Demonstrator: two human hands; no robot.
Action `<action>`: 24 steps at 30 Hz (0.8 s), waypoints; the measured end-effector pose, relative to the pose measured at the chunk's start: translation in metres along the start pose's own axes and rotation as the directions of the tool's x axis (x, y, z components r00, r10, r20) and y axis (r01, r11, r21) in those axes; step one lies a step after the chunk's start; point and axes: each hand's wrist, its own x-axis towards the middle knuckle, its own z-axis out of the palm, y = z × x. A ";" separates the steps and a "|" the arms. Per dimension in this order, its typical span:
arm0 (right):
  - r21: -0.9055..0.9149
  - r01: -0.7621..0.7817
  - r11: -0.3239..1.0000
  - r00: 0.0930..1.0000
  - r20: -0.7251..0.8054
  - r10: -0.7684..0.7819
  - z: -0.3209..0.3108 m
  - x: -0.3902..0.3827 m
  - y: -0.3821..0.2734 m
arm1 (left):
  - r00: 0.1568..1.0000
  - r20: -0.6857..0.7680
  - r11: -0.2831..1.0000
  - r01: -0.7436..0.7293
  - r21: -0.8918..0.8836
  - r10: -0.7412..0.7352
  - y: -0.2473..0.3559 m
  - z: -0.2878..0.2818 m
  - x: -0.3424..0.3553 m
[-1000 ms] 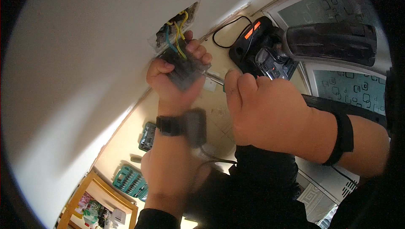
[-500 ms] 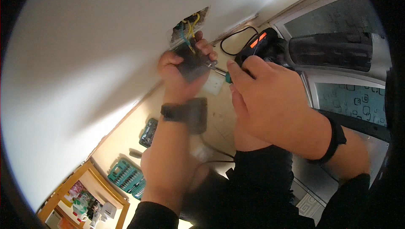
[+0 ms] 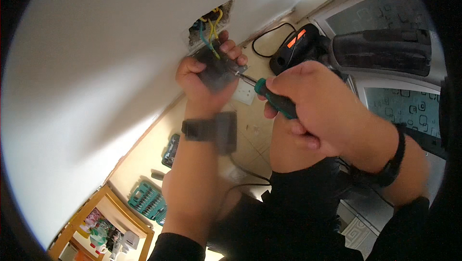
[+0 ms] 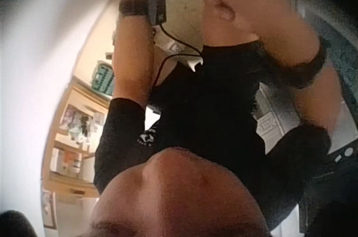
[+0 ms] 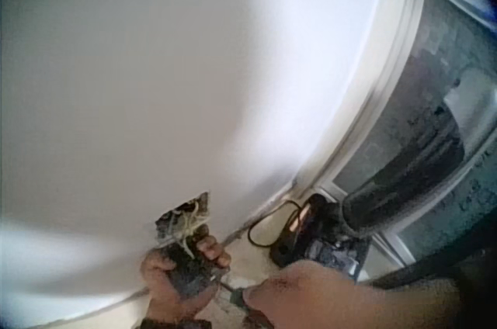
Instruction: The person unscrews and removes a wall socket plate using a screwdriver, handles electrical wires, and attaches a new socket component by tightening screws.
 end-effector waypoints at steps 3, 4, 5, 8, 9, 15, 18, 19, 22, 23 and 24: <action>0.275 -0.218 0.936 0.971 0.161 0.178 -0.003 -0.005 -0.014 | 1.000 -0.009 1.000 0.010 -0.010 -0.010 0.001 -0.001 -0.001; 0.255 -0.213 0.943 0.971 0.161 0.175 -0.002 -0.005 -0.016 | 1.000 -0.025 1.000 0.003 -0.001 -0.003 0.001 0.002 -0.002; 0.211 -0.197 0.958 0.975 0.147 0.168 0.001 -0.005 -0.016 | 0.999 -0.042 1.000 -0.004 0.009 0.004 0.001 0.003 -0.002; -0.102 -0.018 0.995 0.999 0.045 0.022 0.009 -0.001 -0.010 | 1.000 -0.013 1.000 -0.010 0.013 0.010 0.000 -0.001 -0.001; -0.241 0.053 0.969 0.999 0.006 -0.053 0.012 0.000 -0.007 | 1.000 -0.014 1.000 -0.005 0.010 0.005 0.000 -0.001 -0.001; -0.809 0.564 0.164 0.664 0.327 -0.672 0.013 0.000 0.006 | 0.998 -0.056 1.000 -0.019 -0.018 0.018 0.000 -0.002 -0.002; -0.843 0.520 0.137 0.685 0.316 -0.656 0.019 -0.003 0.006 | 0.999 -0.040 1.000 -0.009 -0.029 0.008 0.000 -0.001 -0.002; -0.871 0.442 0.213 0.755 0.233 -0.613 0.021 -0.003 0.006 | 0.999 -0.044 1.000 -0.010 -0.019 0.009 -0.001 0.000 -0.002; -0.885 0.463 -0.052 0.700 0.401 -0.591 0.019 -0.005 0.004 | 0.999 -0.030 1.000 -0.012 -0.003 0.011 -0.001 0.000 -0.002; -0.883 0.466 -0.052 0.698 0.403 -0.592 0.019 -0.006 0.004 | 1.000 -0.009 1.000 -0.009 0.001 0.009 -0.001 0.000 -0.002; -0.888 0.416 -0.195 0.673 0.445 -0.590 0.020 -0.007 0.004 | 1.000 -0.010 1.000 -0.013 0.003 0.013 0.000 0.000 -0.003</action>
